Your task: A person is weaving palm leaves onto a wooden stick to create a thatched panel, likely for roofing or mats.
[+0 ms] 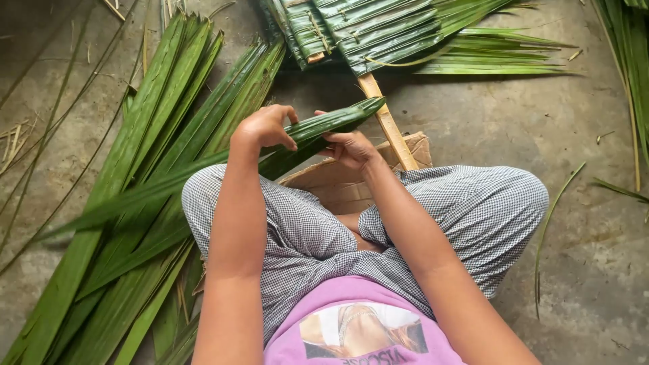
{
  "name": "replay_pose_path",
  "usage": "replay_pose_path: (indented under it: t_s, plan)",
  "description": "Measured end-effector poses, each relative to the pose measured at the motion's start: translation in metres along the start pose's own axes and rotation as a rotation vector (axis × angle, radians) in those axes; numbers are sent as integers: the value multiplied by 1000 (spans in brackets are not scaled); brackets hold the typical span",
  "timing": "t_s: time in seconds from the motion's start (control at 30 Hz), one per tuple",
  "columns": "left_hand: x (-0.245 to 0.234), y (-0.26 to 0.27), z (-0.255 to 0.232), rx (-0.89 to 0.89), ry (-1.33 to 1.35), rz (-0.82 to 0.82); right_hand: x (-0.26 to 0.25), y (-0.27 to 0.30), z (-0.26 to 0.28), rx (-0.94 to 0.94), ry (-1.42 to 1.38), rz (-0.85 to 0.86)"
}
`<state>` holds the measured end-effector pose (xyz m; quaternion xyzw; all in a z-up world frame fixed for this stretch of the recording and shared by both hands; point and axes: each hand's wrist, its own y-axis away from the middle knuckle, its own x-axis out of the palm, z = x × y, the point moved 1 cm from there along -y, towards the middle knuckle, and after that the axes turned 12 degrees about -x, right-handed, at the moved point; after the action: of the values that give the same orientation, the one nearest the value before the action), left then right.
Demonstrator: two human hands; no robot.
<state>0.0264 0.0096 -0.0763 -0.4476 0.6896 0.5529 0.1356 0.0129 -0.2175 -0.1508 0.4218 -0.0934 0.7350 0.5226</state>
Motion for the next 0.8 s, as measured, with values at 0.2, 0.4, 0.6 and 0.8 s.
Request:
replay_pose_path:
  t_s: [0.2, 0.4, 0.6, 0.8]
  plan:
    - [2, -4, -21, 36, 139, -17, -9, -12, -8, -80, -89, -68]
    - [7, -16, -29, 68, 115, 230, 5, -4, 12, -171, 41, -104]
    - [12, -45, -15, 62, 107, 201, -6, -12, 0, -198, 113, -238]
    - [27, -99, 71, -296, -44, -120, -17, -12, -13, -91, 209, -179]
